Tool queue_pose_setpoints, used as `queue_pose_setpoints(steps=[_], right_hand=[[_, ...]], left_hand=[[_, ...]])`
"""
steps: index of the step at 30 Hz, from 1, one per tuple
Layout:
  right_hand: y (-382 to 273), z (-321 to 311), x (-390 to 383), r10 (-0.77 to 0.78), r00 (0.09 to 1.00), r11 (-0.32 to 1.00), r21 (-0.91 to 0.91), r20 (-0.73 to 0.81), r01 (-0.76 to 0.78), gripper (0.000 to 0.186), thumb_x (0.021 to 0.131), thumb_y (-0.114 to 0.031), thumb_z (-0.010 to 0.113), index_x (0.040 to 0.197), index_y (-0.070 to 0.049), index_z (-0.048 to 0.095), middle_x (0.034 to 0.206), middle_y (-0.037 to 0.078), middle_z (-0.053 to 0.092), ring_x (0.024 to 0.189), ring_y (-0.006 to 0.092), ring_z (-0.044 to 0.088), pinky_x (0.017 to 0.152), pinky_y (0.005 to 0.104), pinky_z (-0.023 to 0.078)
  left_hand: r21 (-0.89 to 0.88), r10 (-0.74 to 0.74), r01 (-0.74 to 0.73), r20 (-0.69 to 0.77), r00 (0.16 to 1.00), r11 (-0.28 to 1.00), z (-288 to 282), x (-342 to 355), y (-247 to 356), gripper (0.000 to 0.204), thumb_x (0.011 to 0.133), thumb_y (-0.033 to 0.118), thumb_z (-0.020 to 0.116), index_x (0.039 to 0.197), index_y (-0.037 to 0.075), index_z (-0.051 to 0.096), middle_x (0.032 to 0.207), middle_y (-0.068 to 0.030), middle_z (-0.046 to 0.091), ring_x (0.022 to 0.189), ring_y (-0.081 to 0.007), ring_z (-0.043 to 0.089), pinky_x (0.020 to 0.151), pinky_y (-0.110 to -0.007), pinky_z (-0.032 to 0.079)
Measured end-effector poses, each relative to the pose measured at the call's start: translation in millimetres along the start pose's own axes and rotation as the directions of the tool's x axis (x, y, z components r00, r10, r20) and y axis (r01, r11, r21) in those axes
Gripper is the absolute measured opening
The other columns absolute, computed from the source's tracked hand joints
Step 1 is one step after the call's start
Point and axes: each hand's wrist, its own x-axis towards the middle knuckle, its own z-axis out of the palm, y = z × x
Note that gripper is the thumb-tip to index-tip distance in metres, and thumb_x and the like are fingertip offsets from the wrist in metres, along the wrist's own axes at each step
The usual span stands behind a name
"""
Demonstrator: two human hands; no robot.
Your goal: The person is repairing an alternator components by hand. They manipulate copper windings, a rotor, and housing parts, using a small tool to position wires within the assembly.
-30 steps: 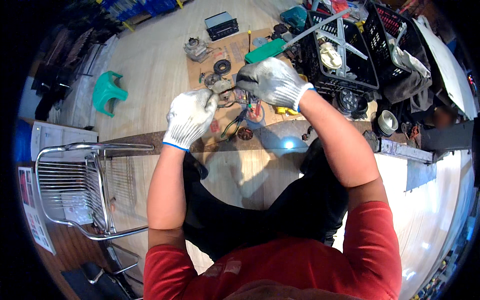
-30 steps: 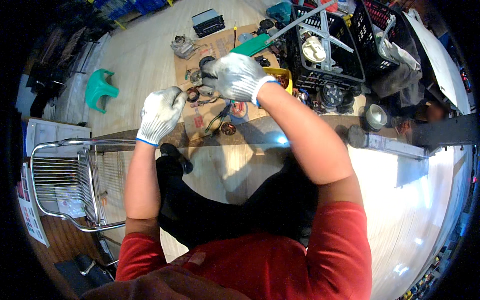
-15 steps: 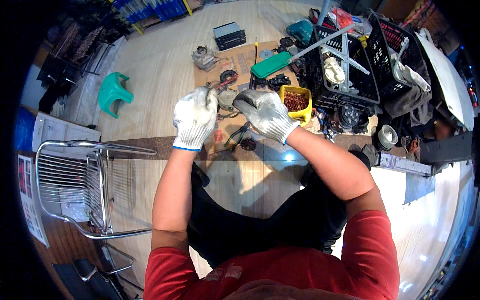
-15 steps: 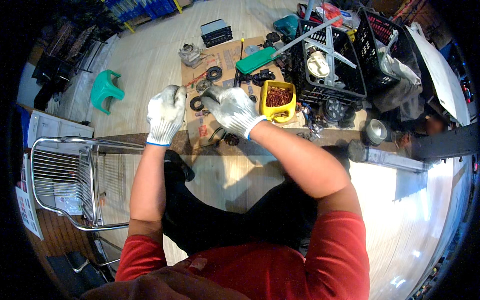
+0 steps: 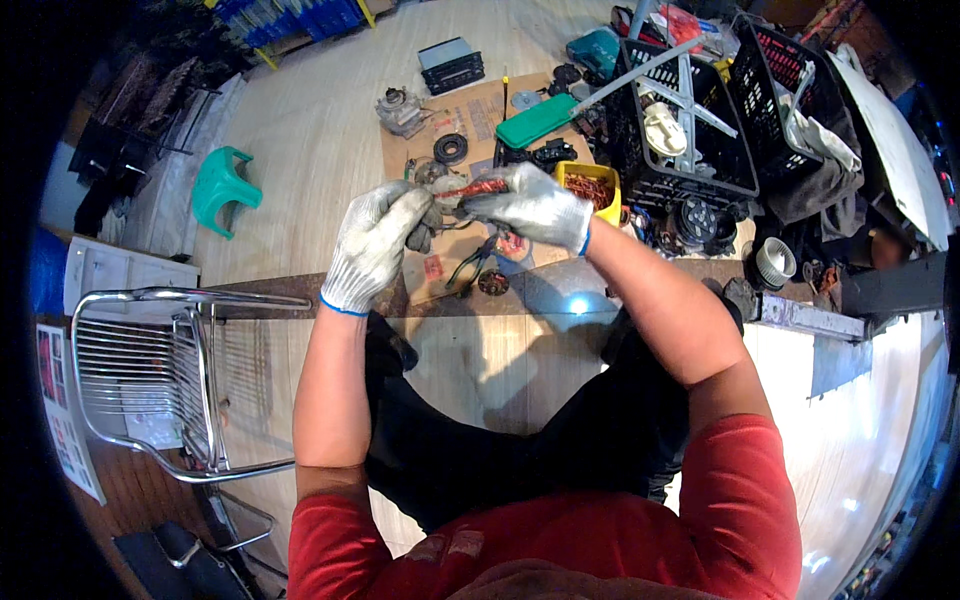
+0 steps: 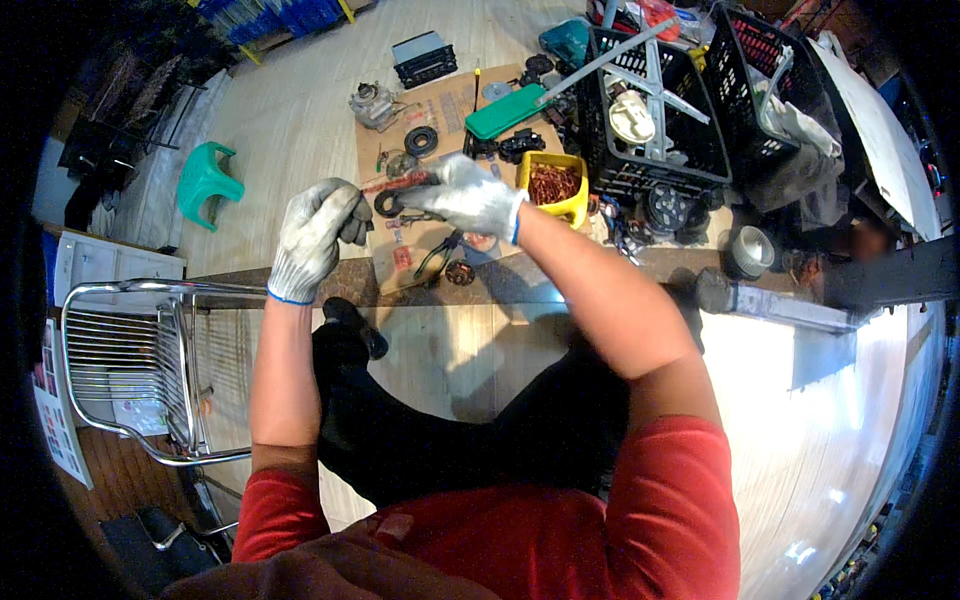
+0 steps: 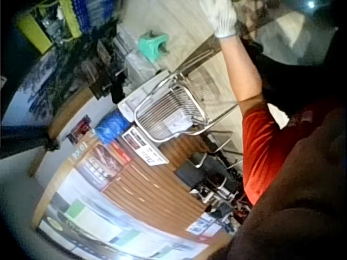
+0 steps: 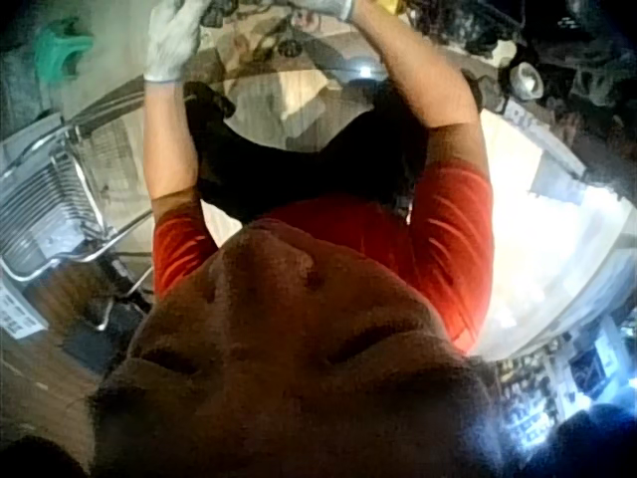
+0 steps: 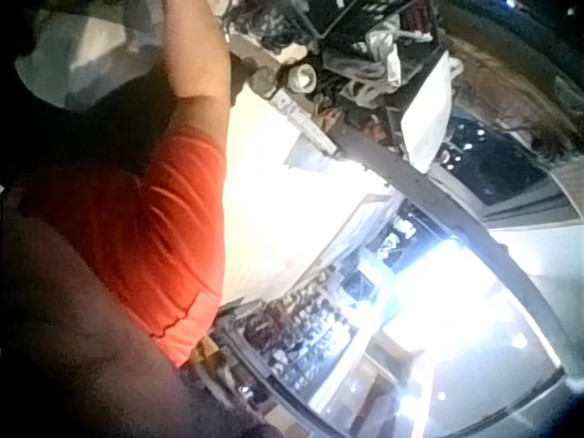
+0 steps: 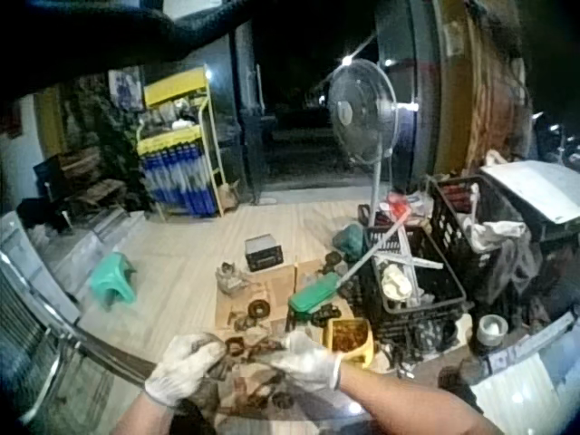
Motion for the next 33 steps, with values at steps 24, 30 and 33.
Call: queue_pose_setpoints(steps=[24,30,33], right_hand=[[-13,11,-8,-0.497,0.855,0.681,-0.677,-0.146,0.28,0.019,0.091,-0.022,0.057,0.089,-0.005,0.065,0.086,0.013,0.066,0.08,0.0328,0.066,0.068,0.0425,0.052],[0,3,0,-0.187,0.954,0.961,-0.246,-0.232,0.128,0.039,0.091,-0.036,0.06,0.114,-0.006,0.069,0.105,0.022,0.069,0.098,0.0411,0.065,0.083,0.044,0.052],[-2,-4,0,-0.131,0.983,0.965,-0.244,-0.132,0.096,0.039,0.091,-0.035,0.063,0.114,-0.004,0.068,0.107,0.022,0.069,0.1,0.0404,0.065,0.083,0.0429,0.052]], left_hand=[[0.572,0.184,0.004,-0.27,0.945,0.82,6,18,-16,0.036,0.097,0.031,0.057,0.088,-0.002,0.068,0.074,-0.0111,0.068,0.064,-0.02,0.064,0.061,-0.033,0.049],[-0.087,-0.062,0.048,-0.165,0.984,0.995,6,16,-18,0.034,0.098,0.031,0.06,0.097,-0.002,0.064,0.083,-0.0077,0.066,0.064,-0.0133,0.059,0.059,-0.028,0.049],[0.084,-0.042,0.055,-0.154,0.987,0.995,5,15,-13,0.035,0.098,0.032,0.059,0.094,-0.002,0.066,0.079,-0.0067,0.065,0.064,-0.0134,0.057,0.06,-0.028,0.048]])
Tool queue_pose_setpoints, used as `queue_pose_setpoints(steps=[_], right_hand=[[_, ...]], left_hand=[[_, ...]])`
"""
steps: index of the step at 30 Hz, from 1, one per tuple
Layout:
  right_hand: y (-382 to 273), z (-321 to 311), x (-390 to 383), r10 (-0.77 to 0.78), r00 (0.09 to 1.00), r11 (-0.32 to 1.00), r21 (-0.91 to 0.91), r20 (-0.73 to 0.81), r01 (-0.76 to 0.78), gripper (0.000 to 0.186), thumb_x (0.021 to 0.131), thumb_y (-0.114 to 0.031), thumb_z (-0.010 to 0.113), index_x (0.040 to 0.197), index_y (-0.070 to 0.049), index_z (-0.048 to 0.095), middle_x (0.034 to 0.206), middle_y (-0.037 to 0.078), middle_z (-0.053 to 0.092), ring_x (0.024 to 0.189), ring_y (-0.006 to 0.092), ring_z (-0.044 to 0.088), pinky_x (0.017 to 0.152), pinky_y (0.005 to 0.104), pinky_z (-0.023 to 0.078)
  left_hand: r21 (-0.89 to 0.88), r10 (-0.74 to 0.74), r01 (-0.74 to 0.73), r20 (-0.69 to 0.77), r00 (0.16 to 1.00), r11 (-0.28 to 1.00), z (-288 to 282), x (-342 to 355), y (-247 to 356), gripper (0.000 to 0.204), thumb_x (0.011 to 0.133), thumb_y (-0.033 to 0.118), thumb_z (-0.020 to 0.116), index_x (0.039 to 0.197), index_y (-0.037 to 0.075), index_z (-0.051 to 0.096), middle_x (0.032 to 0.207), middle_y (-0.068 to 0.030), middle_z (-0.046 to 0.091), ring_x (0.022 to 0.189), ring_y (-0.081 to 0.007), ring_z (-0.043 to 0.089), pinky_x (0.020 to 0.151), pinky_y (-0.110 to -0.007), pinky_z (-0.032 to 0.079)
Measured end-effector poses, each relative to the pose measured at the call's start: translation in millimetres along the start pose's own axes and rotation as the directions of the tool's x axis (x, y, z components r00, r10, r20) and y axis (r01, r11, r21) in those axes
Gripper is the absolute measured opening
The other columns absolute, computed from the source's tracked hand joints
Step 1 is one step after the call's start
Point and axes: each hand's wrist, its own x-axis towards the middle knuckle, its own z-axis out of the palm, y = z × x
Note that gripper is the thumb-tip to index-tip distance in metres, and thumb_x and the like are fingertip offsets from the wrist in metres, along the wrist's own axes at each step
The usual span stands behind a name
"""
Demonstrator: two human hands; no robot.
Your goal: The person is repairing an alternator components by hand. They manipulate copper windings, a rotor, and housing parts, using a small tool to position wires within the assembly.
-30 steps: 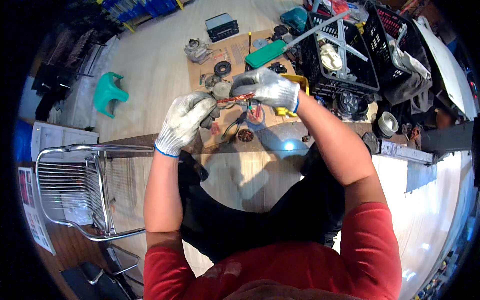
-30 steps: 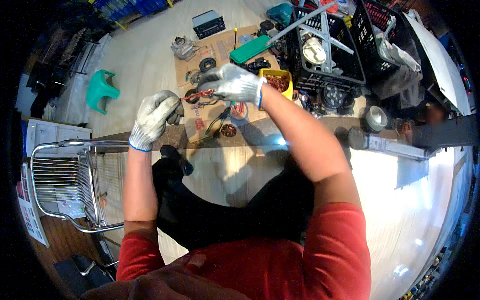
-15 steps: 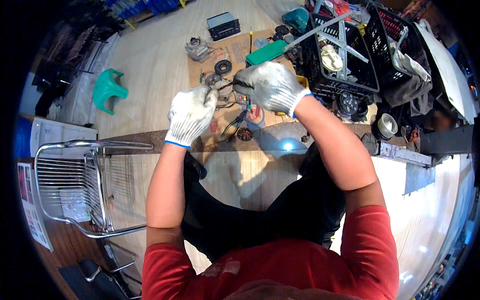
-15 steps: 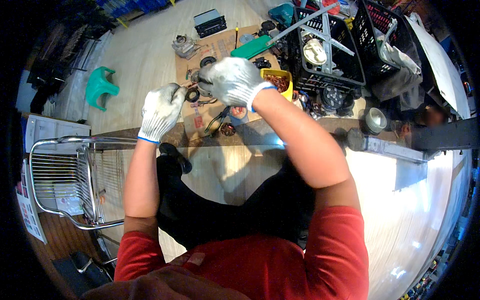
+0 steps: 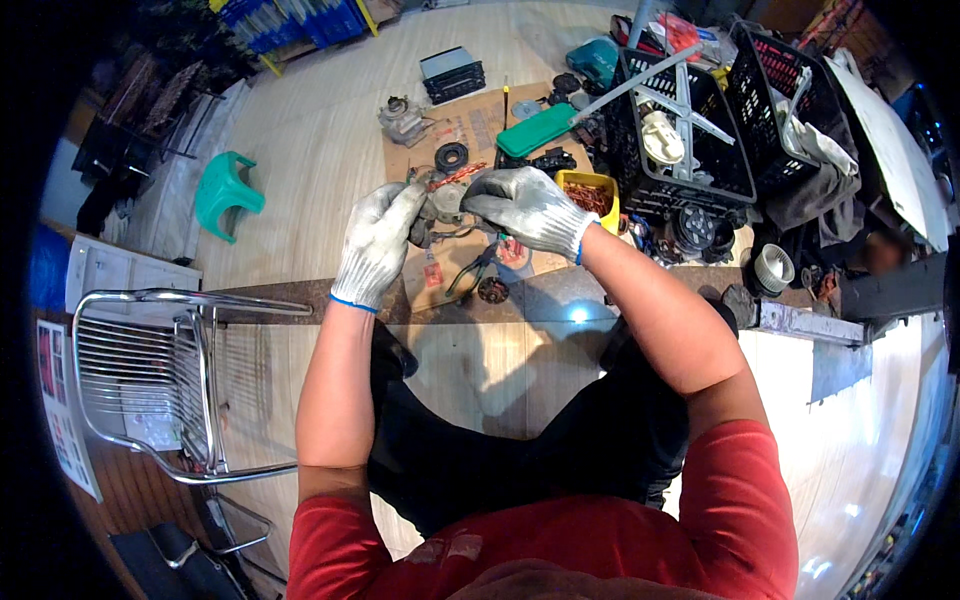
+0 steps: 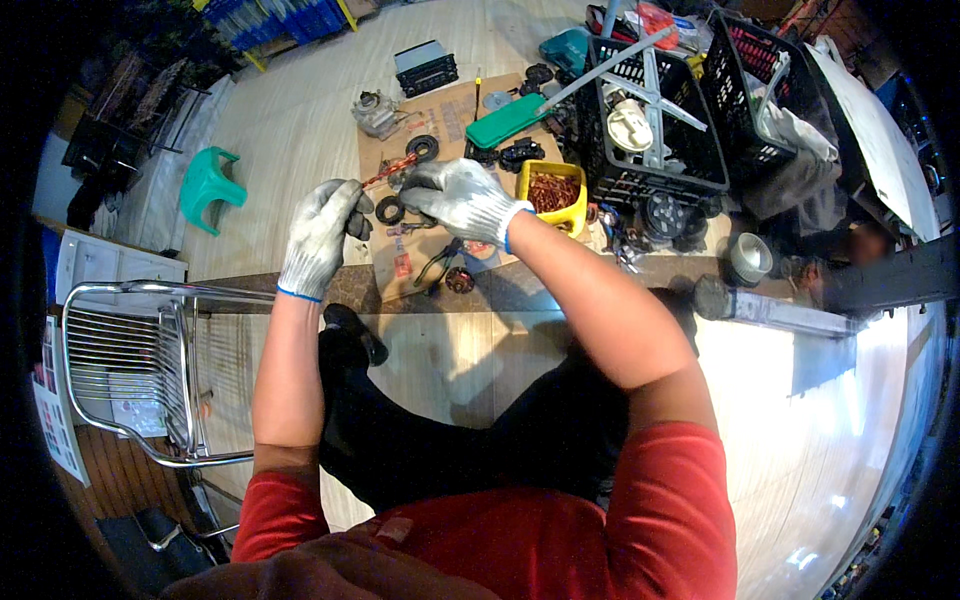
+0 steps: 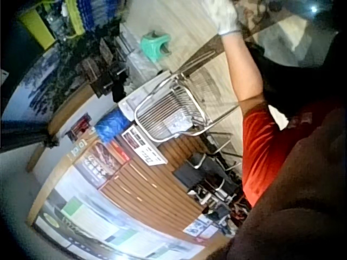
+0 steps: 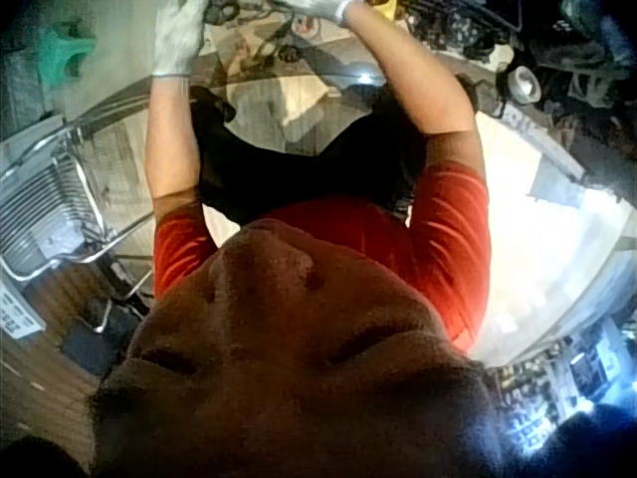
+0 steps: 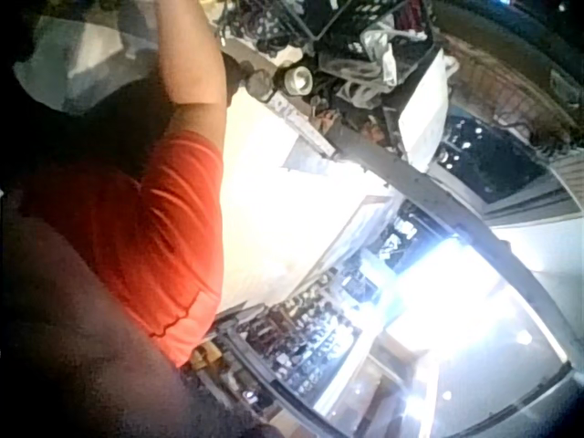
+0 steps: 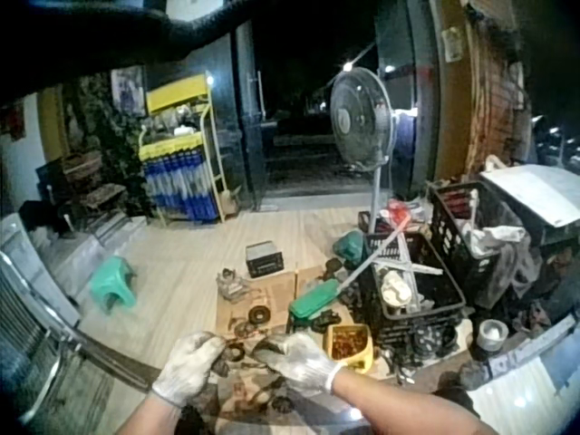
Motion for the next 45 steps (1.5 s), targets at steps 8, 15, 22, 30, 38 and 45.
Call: queue_pose_setpoints(steps=[8,15,22,30,38,45], right_hand=[[7,-17,2,0.061,0.997,0.96,0.276,-0.042,-0.048,0.04,0.09,-0.037,0.064,0.119,-0.009,0.069,0.097,0.016,0.071,0.079,0.0229,0.066,0.073,0.0318,0.051],[8,-12,3,0.086,0.996,0.982,0.17,-0.013,-0.083,0.024,0.09,-0.021,0.062,0.111,-0.011,0.071,0.099,0.011,0.072,0.081,0.0246,0.067,0.073,0.0322,0.054],[2,0,3,0.263,0.962,0.696,0.677,0.073,-0.241,0.03,0.095,-0.027,0.066,0.107,0.001,0.067,0.088,0.007,0.07,0.072,0.0112,0.064,0.067,0.024,0.051],[-14,-12,-8,0.223,0.965,0.874,0.41,0.14,-0.261,0.033,0.092,-0.03,0.066,0.106,-0.002,0.071,0.081,0.006,0.067,0.072,0.0123,0.061,0.065,0.0285,0.049],[10,-5,-3,-0.194,0.981,0.979,0.073,0.031,0.191,0.034,0.087,-0.027,0.065,0.112,-0.004,0.066,0.1,0.021,0.068,0.088,0.0367,0.065,0.076,0.0409,0.052],[6,-18,6,-0.05,0.99,0.998,-0.028,0.136,0.054,0.035,0.09,-0.027,0.063,0.113,-0.002,0.066,0.093,0.018,0.069,0.085,0.0281,0.067,0.077,0.0365,0.052]], left_hand=[[0.548,0.26,-0.225,0.014,0.965,0.806,8,-8,11,0.038,0.097,0.035,0.058,0.094,-0.001,0.067,0.07,-0.0138,0.06,0.064,-0.0227,0.059,0.062,-0.036,0.047],[0.787,0.587,-0.38,0.029,0.809,0.486,22,-8,8,0.028,0.09,0.029,0.067,0.102,0.005,0.07,0.083,-0.0164,0.069,0.079,-0.0325,0.068,0.075,-0.041,0.052],[0.88,0.617,-0.411,0.188,0.764,0.239,25,-3,3,0.019,0.088,0.026,0.069,0.096,0.009,0.069,0.079,-0.0139,0.068,0.075,-0.0337,0.066,0.073,-0.045,0.051],[0.898,0.579,-0.336,0.118,0.807,0.285,18,-5,5,0.019,0.091,0.025,0.066,0.101,0.01,0.071,0.082,-0.0149,0.07,0.076,-0.0342,0.068,0.07,-0.044,0.053],[0.664,0.451,-0.308,-0.05,0.891,0.682,20,-11,11,0.023,0.095,0.023,0.062,0.1,0.003,0.072,0.083,-0.0166,0.07,0.072,-0.028,0.068,0.066,-0.038,0.052],[0.477,0.265,-0.309,0.159,0.951,0.822,5,-16,19,0.027,0.095,0.021,0.061,0.102,-0.003,0.07,0.077,-0.0145,0.066,0.067,-0.0171,0.063,0.062,-0.033,0.05]])
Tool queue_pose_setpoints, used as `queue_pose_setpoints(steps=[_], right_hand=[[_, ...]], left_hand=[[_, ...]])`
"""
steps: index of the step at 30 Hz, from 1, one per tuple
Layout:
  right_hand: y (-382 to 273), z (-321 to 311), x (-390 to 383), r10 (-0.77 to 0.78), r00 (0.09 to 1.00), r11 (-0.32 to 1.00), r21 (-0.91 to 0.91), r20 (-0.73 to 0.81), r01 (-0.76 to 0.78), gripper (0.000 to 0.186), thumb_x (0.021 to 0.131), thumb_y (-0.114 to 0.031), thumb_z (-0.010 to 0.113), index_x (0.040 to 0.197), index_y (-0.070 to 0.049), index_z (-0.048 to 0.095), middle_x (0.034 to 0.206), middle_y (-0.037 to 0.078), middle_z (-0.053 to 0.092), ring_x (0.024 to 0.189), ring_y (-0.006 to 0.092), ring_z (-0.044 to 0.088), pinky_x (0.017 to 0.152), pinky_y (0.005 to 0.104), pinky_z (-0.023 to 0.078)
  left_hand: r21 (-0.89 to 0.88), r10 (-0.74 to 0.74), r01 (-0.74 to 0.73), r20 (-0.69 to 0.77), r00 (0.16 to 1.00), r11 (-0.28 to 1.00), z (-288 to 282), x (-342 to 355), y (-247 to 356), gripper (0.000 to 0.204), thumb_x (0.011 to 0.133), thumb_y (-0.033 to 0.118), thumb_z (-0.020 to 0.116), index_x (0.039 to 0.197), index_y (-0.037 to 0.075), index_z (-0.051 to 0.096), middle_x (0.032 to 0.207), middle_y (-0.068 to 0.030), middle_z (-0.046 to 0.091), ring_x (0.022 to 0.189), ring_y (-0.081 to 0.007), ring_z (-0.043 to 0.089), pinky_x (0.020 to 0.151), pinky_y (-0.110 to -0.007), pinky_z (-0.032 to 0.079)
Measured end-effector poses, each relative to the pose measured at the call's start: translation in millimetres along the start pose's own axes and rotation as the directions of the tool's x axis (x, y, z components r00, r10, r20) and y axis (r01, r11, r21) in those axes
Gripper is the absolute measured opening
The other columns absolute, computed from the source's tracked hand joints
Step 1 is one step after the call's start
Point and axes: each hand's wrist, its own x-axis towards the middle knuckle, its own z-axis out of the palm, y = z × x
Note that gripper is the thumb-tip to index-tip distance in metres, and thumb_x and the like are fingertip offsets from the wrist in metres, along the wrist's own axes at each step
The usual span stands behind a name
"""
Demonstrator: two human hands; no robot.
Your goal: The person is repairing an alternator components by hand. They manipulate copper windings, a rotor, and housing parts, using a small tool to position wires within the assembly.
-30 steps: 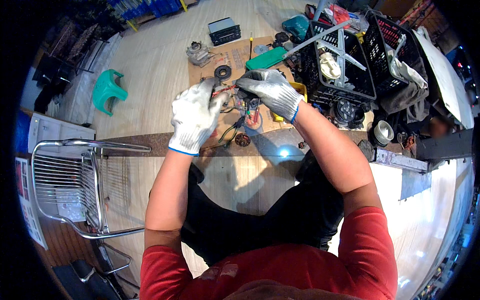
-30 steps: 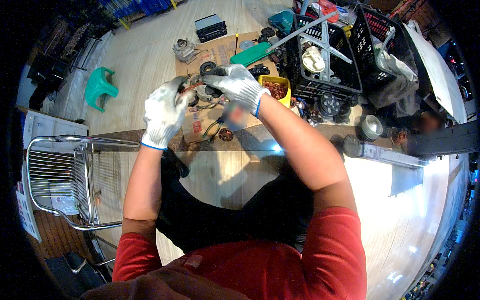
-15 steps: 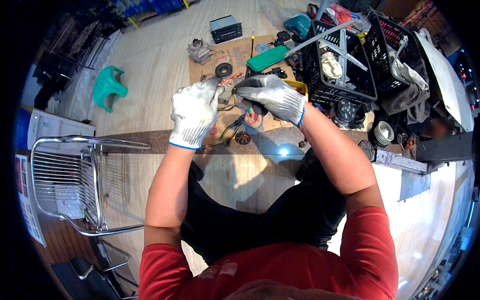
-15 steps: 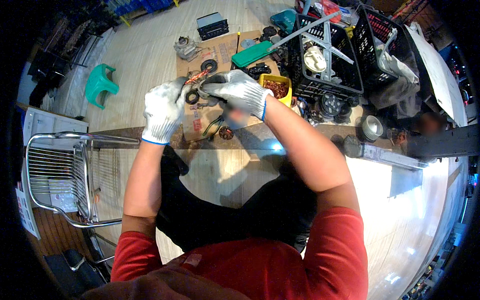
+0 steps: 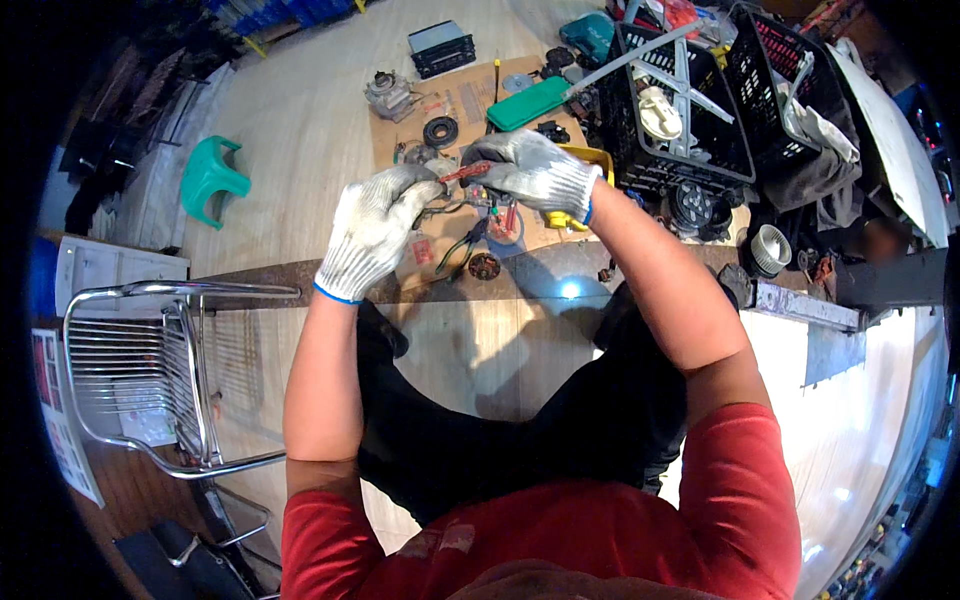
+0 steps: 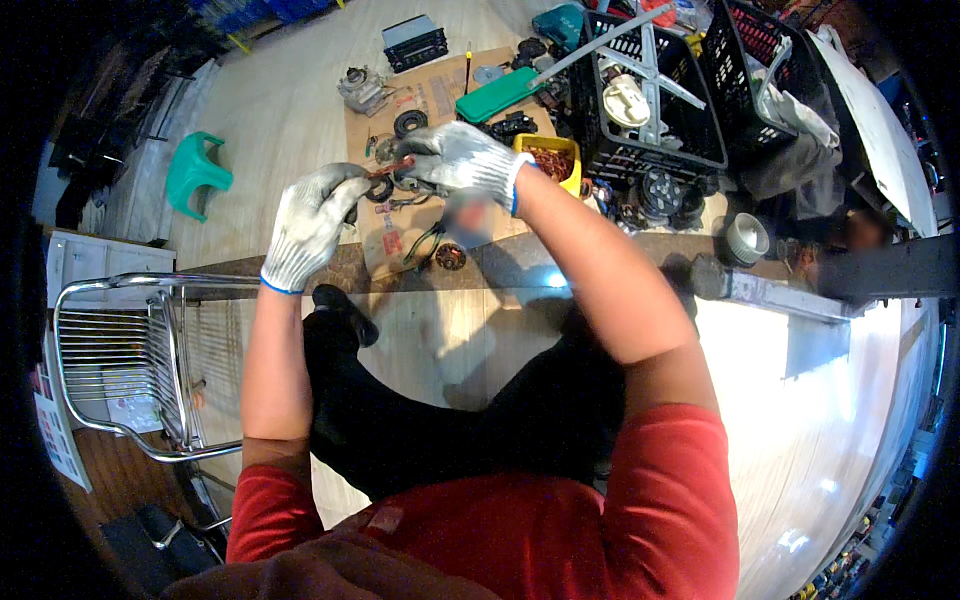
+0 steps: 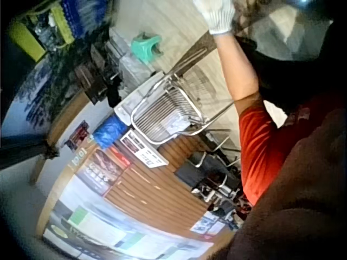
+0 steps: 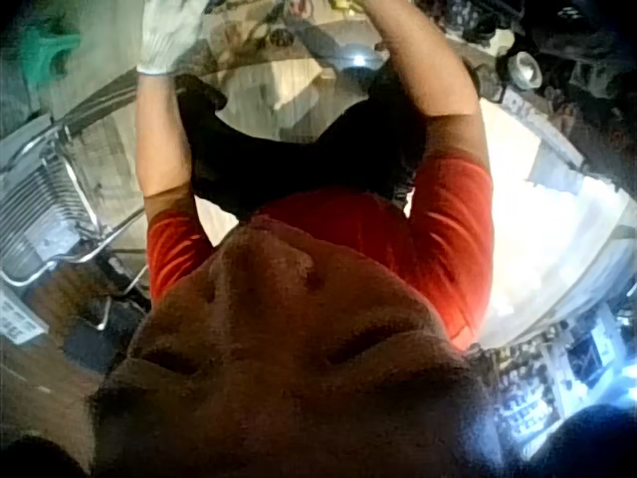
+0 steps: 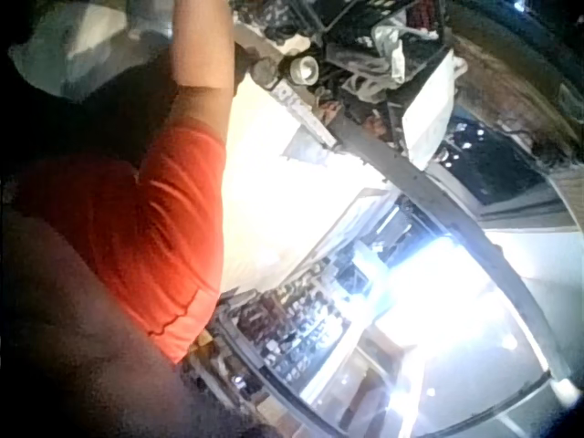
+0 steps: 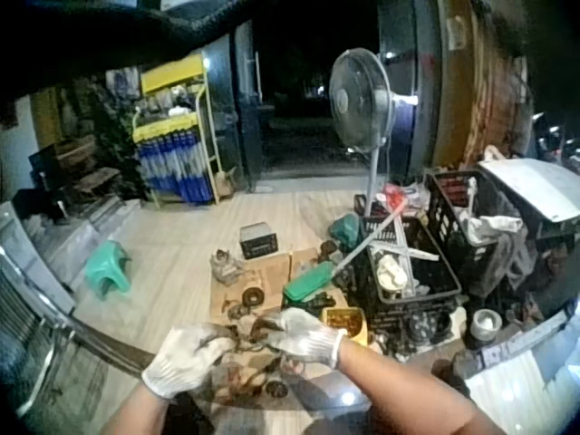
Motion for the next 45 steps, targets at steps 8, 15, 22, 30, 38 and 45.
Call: queue_pose_setpoints(steps=[8,15,22,30,38,45], right_hand=[[7,-8,6,-0.115,0.993,0.895,-0.43,0.033,0.118,0.025,0.093,-0.027,0.06,0.102,-0.005,0.067,0.093,0.019,0.067,0.089,0.0375,0.065,0.078,0.0442,0.052],[-31,-10,-3,-0.075,0.997,0.808,-0.587,-0.026,0.046,0.024,0.093,-0.031,0.06,0.096,-0.007,0.066,0.087,0.018,0.068,0.084,0.0376,0.067,0.074,0.0467,0.053],[-31,22,-7,-0.077,0.99,0.872,-0.489,-0.114,0.012,0.028,0.094,-0.033,0.055,0.102,-0.009,0.067,0.091,0.017,0.071,0.086,0.0361,0.07,0.076,0.0472,0.056],[-14,38,-6,0.062,0.987,0.998,-0.016,-0.15,-0.065,0.028,0.094,-0.027,0.055,0.1,-0.002,0.066,0.088,0.024,0.065,0.086,0.0404,0.064,0.073,0.0465,0.05],[-3,21,2,0.034,0.997,0.997,0.069,-0.068,-0.03,0.028,0.094,-0.026,0.06,0.104,-0.001,0.068,0.079,0.014,0.064,0.07,0.0201,0.061,0.067,0.0349,0.049],[0,0,4,-0.258,0.965,0.896,-0.359,0.056,0.26,0.025,0.094,-0.027,0.058,0.102,-0.004,0.065,0.09,0.019,0.066,0.085,0.0387,0.064,0.075,0.0444,0.051]], left_hand=[[0.466,0.209,-0.285,0.209,0.955,0.837,7,4,-6,0.024,0.091,0.026,0.064,0.098,0.004,0.071,0.088,-0.0173,0.069,0.085,-0.0353,0.067,0.076,-0.043,0.052],[0.693,0.219,-0.294,0.198,0.955,0.658,17,5,-17,0.021,0.092,0.028,0.061,0.094,0.009,0.069,0.081,-0.0143,0.068,0.078,-0.0333,0.067,0.072,-0.045,0.053],[0.703,0.114,-0.06,-0.03,0.993,0.709,12,8,-17,0.02,0.094,0.027,0.059,0.094,0.01,0.07,0.081,-0.0154,0.069,0.077,-0.0351,0.068,0.069,-0.046,0.053],[0.301,0.071,-0.002,-0.218,0.973,0.954,6,5,-23,0.026,0.094,0.029,0.063,0.103,0.006,0.071,0.079,-0.0159,0.068,0.072,-0.0301,0.067,0.065,-0.039,0.051],[-0.245,-0.246,0.27,0.123,0.961,0.931,-10,2,-9,0.034,0.093,0.027,0.063,0.1,-0.005,0.07,0.071,-0.0058,0.062,0.064,-0.0104,0.055,0.06,-0.029,0.047],[0.322,0.116,-0.196,0.252,0.961,0.926,-11,-1,-12,0.029,0.093,0.028,0.062,0.1,0.001,0.069,0.081,-0.0205,0.065,0.075,-0.0363,0.064,0.069,-0.043,0.051]])
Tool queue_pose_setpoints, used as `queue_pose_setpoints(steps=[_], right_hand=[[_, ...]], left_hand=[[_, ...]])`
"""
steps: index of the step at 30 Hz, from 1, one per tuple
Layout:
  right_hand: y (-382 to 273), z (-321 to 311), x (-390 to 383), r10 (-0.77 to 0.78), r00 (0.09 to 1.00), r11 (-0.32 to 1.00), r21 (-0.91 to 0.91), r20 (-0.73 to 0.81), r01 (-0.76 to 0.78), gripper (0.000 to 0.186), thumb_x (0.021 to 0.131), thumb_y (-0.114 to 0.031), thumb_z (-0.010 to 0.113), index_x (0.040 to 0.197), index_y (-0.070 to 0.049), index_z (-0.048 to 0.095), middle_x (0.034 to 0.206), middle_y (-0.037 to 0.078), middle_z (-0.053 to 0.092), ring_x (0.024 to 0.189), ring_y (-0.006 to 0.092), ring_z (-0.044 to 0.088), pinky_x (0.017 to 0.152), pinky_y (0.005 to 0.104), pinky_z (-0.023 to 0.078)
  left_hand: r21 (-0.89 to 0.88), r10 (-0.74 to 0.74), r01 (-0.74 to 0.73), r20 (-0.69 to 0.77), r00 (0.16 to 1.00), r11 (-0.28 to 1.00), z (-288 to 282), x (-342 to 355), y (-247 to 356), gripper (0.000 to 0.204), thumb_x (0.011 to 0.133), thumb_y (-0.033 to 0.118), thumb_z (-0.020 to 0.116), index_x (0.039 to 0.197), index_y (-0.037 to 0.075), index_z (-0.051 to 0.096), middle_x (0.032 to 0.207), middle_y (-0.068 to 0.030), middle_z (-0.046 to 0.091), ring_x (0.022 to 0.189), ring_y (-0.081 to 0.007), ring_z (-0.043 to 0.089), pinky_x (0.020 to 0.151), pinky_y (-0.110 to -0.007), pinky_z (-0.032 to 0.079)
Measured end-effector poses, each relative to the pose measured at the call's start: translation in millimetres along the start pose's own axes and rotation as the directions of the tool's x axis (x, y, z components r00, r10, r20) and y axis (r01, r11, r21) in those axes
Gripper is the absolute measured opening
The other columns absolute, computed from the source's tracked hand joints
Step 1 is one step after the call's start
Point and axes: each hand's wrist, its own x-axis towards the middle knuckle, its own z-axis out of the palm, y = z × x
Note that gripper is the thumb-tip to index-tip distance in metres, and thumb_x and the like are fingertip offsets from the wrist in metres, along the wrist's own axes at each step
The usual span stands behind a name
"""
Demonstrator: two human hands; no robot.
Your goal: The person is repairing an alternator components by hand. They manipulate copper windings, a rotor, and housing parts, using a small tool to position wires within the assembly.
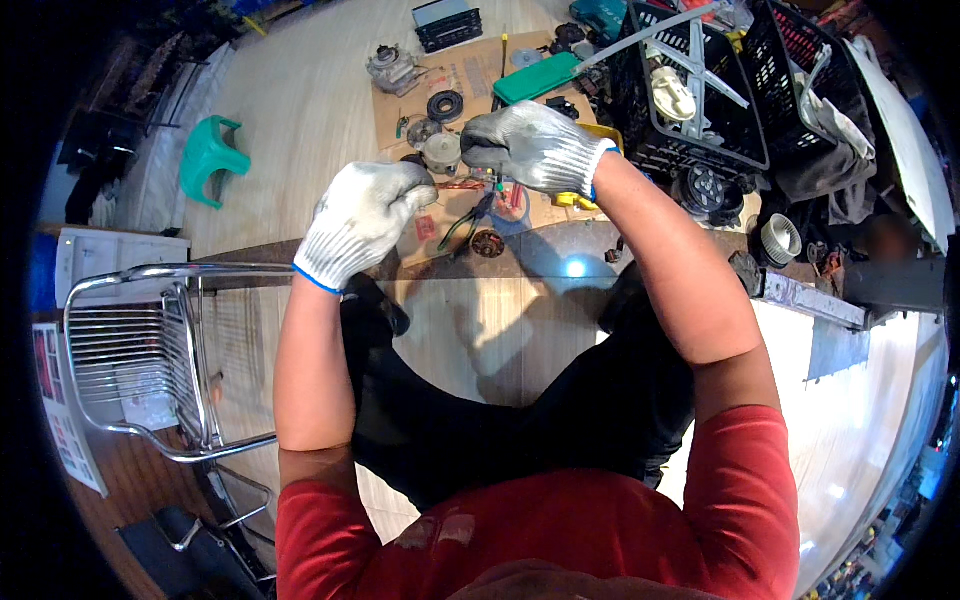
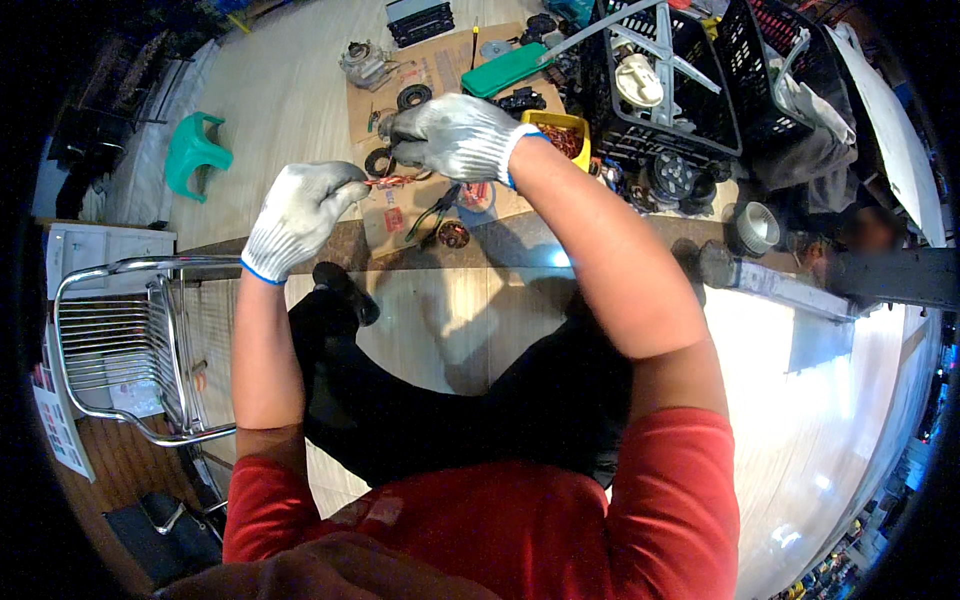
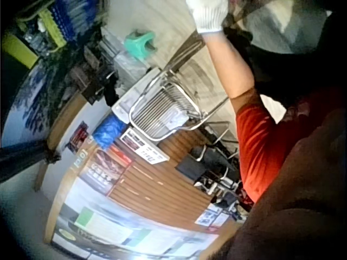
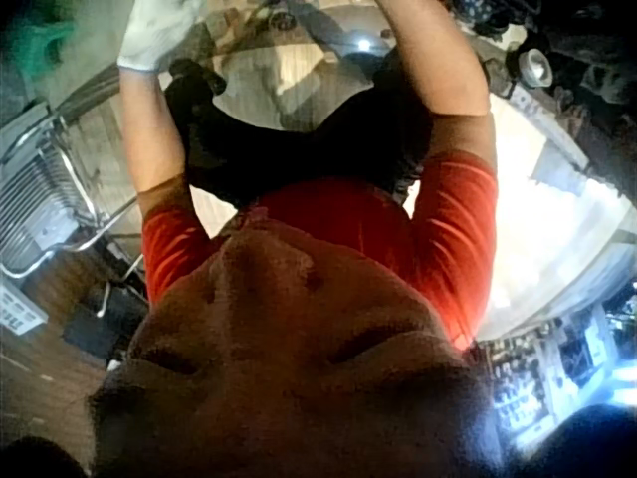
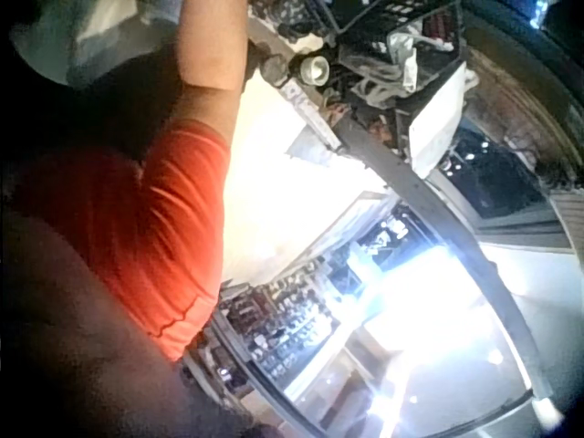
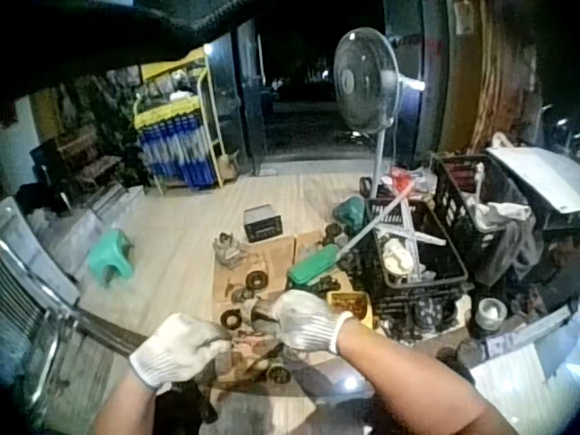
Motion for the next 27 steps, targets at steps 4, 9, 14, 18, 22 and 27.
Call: queue_pose_setpoints(steps=[4,9,14,18,22,27], right_hand=[[-10,-2,-2,0.182,0.983,0.975,-0.138,0.022,-0.177,0.023,0.094,-0.029,0.058,0.104,-0.01,0.066,0.092,0.017,0.069,0.086,0.0375,0.067,0.075,0.0468,0.053],[-29,2,1,0.195,0.978,0.967,-0.152,-0.077,-0.205,0.024,0.092,-0.03,0.061,0.093,-0.006,0.063,0.084,0.017,0.067,0.08,0.0375,0.066,0.069,0.0472,0.052],[-42,25,0,0.25,0.955,0.957,-0.11,-0.161,-0.269,0.023,0.093,-0.029,0.057,0.094,-0.007,0.065,0.081,0.016,0.066,0.076,0.0366,0.066,0.067,0.047,0.052],[-40,39,-1,0.25,0.958,0.963,-0.067,-0.142,-0.261,0.029,0.095,-0.03,0.053,0.097,-0.005,0.066,0.092,0.021,0.069,0.086,0.0367,0.068,0.071,0.0477,0.054],[-40,44,-4,0.173,0.971,0.985,0.015,-0.165,-0.173,0.026,0.095,-0.023,0.051,0.102,-0.004,0.068,0.107,0.022,0.066,0.093,0.0368,0.066,0.078,0.047,0.052],[-10,56,-1,0.154,0.97,0.973,0.2,-0.19,-0.115,0.03,0.096,-0.028,0.053,0.109,-0.005,0.067,0.104,0.023,0.065,0.094,0.0403,0.063,0.081,0.0488,0.049]], left_hand=[[0.279,-0.047,0.043,0.009,0.999,0.959,9,7,9,0.026,0.093,0.03,0.06,0.091,0.005,0.067,0.084,-0.0171,0.067,0.084,-0.0369,0.066,0.075,-0.047,0.051],[0.366,-0.091,0.131,-0.125,0.988,0.921,14,5,4,0.024,0.093,0.03,0.06,0.09,0.008,0.068,0.082,-0.015,0.068,0.082,-0.0354,0.066,0.073,-0.047,0.052],[0.367,-0.091,0.18,-0.248,0.965,0.912,21,7,1,0.022,0.094,0.028,0.059,0.087,0.008,0.066,0.082,-0.0144,0.068,0.08,-0.0357,0.067,0.07,-0.046,0.053],[0.313,-0.146,0.247,-0.315,0.938,0.917,17,10,6,0.022,0.094,0.028,0.058,0.09,0.009,0.068,0.083,-0.0152,0.069,0.08,-0.0364,0.067,0.07,-0.046,0.053],[0.138,-0.215,0.288,-0.389,0.896,0.948,19,7,-1,0.024,0.095,0.029,0.059,0.096,0.008,0.071,0.087,-0.0177,0.07,0.079,-0.0375,0.067,0.068,-0.046,0.052],[-0.296,-0.331,0.253,-0.256,0.908,0.921,7,6,1,0.028,0.095,0.027,0.062,0.099,0.001,0.072,0.076,-0.0151,0.067,0.065,-0.0229,0.064,0.061,-0.035,0.049]])
